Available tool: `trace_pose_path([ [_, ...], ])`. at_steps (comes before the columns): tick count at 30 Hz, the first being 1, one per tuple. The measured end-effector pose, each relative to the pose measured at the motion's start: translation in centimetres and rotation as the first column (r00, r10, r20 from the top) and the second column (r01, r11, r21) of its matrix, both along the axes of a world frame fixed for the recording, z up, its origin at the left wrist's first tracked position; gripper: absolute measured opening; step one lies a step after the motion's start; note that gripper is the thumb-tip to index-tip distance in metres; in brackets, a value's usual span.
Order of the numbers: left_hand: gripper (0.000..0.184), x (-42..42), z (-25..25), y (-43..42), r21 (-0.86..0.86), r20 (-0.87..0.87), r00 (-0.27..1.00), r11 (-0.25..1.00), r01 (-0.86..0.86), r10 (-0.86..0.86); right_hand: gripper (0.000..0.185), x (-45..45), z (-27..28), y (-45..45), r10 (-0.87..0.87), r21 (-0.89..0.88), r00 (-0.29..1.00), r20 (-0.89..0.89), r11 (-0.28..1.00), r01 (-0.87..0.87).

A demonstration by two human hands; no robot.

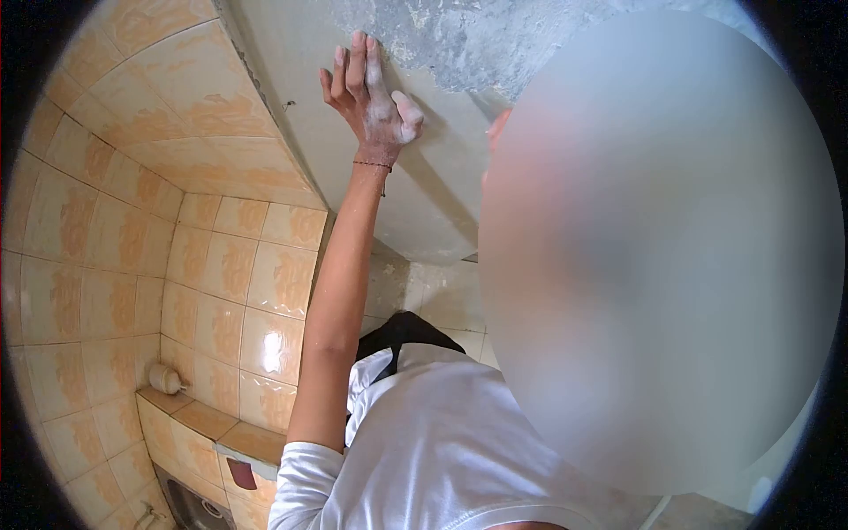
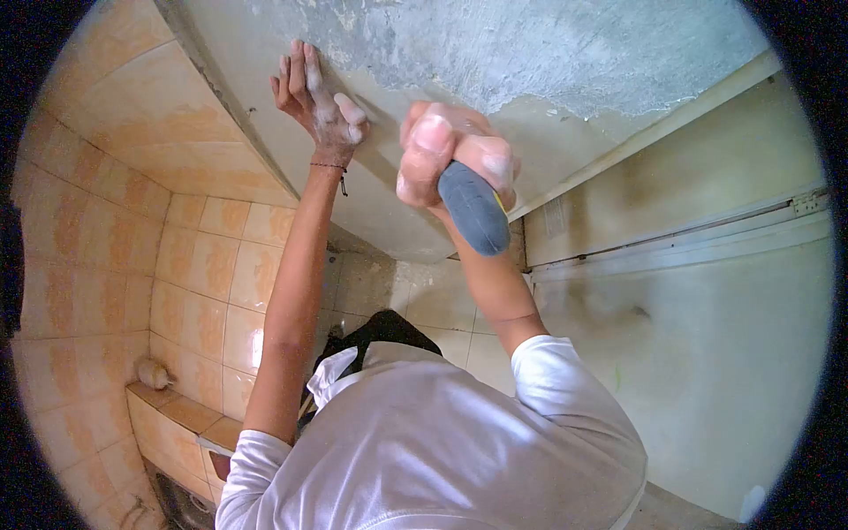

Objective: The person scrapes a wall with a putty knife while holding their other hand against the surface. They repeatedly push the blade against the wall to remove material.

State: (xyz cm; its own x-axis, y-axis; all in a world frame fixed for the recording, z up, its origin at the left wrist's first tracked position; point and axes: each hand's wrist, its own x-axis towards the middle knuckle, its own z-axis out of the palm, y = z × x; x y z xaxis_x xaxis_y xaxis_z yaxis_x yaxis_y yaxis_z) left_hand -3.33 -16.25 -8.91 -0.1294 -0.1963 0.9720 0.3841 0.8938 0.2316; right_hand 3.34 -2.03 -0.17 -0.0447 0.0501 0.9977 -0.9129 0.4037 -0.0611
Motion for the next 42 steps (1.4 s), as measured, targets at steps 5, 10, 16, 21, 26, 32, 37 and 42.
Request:
trace_pose_path([
  [5, 0.072, -0.1, 0.0, 0.0, 0.019, -0.005, 1.0, 1.0, 0.021, -0.02, 0.03, 0.1, -0.4, -0.8, 0.289, -0.027, 0.956, 0.04, 0.957, -0.288],
  [10, 0.074, -0.2, 0.0, 0.1, 0.026, 0.002, 1.0, 1.0, 0.011, -0.011, 0.045, 0.2, -0.1, 1.1, 0.205, -0.001, 0.946, 0.25, 0.977, -0.212],
  [16, 0.071, -0.1, -0.3, 0.0, -0.011, -0.002, 1.0, 1.0, 0.016, -0.016, 0.037, 2.6, -0.7, 1.6, 0.341, -0.191, 0.916, 0.209, 0.933, -0.304],
  [21, 0.075, -0.3, -0.3, 0.2, 0.037, 0.0, 0.999, 0.999, 0.035, -0.035, 0.032, 1.5, 1.4, 6.1, 0.248, -0.006, 0.847, 0.47, 0.961, -0.278],
  [26, 0.074, -0.4, -0.1, 0.4, 0.045, -0.013, 0.999, 0.998, 0.042, -0.042, 0.03, 5.7, 4.8, 6.7, 0.623, -0.094, 0.725, 0.294, 0.773, -0.627],
  [32, 0.074, -0.2, 0.0, 0.5, 0.048, -0.018, 0.999, 0.998, 0.042, -0.041, 0.027, -1.2, 2.3, 4.6, 0.662, -0.393, 0.709, 0.241, 0.735, -0.552],
  [37, 0.071, -0.2, -0.1, 0.3, 0.036, -0.038, 0.998, 0.998, 0.049, -0.048, 0.023, 1.1, 4.5, 6.8, 0.682, -0.253, 0.723, 0.111, 0.723, -0.643],
  [42, 0.07, -0.3, 0.0, 0.4, 0.05, -0.037, 0.998, 0.997, 0.054, -0.052, 0.022, 2.1, 5.9, 8.2, 0.509, -0.183, 0.836, 0.205, 0.859, -0.478],
])
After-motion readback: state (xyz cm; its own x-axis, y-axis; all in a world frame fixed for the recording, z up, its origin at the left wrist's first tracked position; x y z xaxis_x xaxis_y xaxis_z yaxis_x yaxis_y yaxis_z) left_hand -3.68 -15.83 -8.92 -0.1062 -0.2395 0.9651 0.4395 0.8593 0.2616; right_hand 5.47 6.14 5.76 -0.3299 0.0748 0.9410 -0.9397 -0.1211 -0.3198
